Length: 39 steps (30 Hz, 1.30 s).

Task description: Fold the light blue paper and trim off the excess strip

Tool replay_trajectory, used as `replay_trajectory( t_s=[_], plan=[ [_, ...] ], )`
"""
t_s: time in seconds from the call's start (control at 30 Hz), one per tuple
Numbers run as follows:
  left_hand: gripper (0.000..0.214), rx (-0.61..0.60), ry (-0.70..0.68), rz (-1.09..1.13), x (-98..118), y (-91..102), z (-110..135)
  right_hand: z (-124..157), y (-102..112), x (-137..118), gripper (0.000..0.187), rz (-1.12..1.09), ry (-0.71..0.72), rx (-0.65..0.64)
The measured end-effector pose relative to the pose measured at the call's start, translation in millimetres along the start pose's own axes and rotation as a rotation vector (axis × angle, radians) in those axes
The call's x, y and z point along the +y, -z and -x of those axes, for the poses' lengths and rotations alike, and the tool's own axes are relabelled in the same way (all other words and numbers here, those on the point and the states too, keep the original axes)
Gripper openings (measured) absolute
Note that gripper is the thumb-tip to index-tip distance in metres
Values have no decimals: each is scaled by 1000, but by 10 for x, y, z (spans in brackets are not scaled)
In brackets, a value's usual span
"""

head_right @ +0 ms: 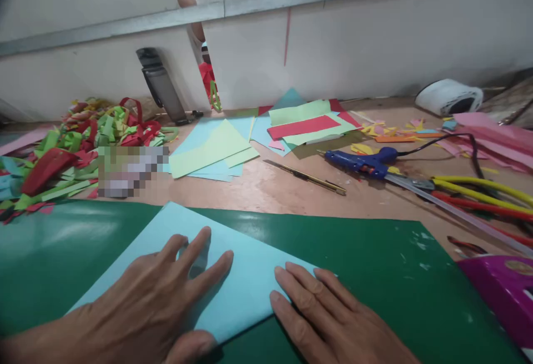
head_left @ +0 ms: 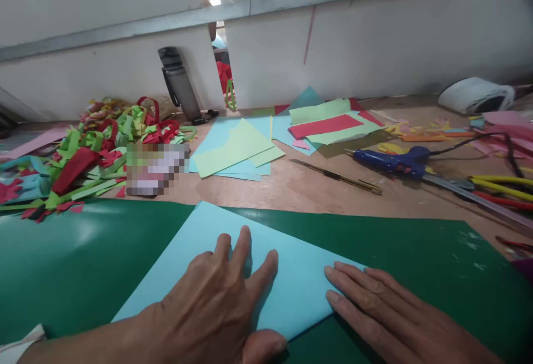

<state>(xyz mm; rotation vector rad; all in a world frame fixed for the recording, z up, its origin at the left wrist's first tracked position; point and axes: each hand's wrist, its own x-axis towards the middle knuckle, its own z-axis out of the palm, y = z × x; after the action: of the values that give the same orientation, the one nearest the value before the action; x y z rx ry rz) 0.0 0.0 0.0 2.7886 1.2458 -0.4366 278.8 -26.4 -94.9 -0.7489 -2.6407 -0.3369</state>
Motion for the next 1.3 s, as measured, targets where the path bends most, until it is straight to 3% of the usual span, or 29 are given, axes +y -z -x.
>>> replay_trajectory(
  t_s=[0.1,0.2,0.23,0.3,0.4,0.53,0.67,0.8,0.97,1.17,1.3],
  plan=[
    [65,47,-19,13,-25,-61,-12,-41,42,-7,70,-13,-3,-6],
    [62,135,-101,48,-52,-162,-28,-158,212,-31,67,-47,-29,-19],
    [63,142,-139,62,-59,-198,-36,-203,288,-44,66,-49,-64,-152],
    [68,133,-222,93,-68,-254,-50,-282,431,-80,59,-38,-82,-202],
    [73,100,-307,121,-52,-279,-40,-346,550,-166,63,-23,-108,-281],
    [74,91,-343,125,-25,-313,9,-395,532,-321,63,-89,-192,-336],
    [88,147,-354,97,-77,-559,-39,-444,498,-434,60,-146,-234,-377],
    [97,227,-370,49,-93,-747,-74,-400,553,-458,76,-150,-314,-447],
    [91,243,-353,20,-2,-622,12,-218,668,-405,88,-56,-445,-507],
    [89,235,-353,55,51,-486,40,10,689,-218,65,125,-519,-445],
    [86,185,-355,88,79,-349,68,-73,701,-208,54,215,-516,-315]
  ],
)
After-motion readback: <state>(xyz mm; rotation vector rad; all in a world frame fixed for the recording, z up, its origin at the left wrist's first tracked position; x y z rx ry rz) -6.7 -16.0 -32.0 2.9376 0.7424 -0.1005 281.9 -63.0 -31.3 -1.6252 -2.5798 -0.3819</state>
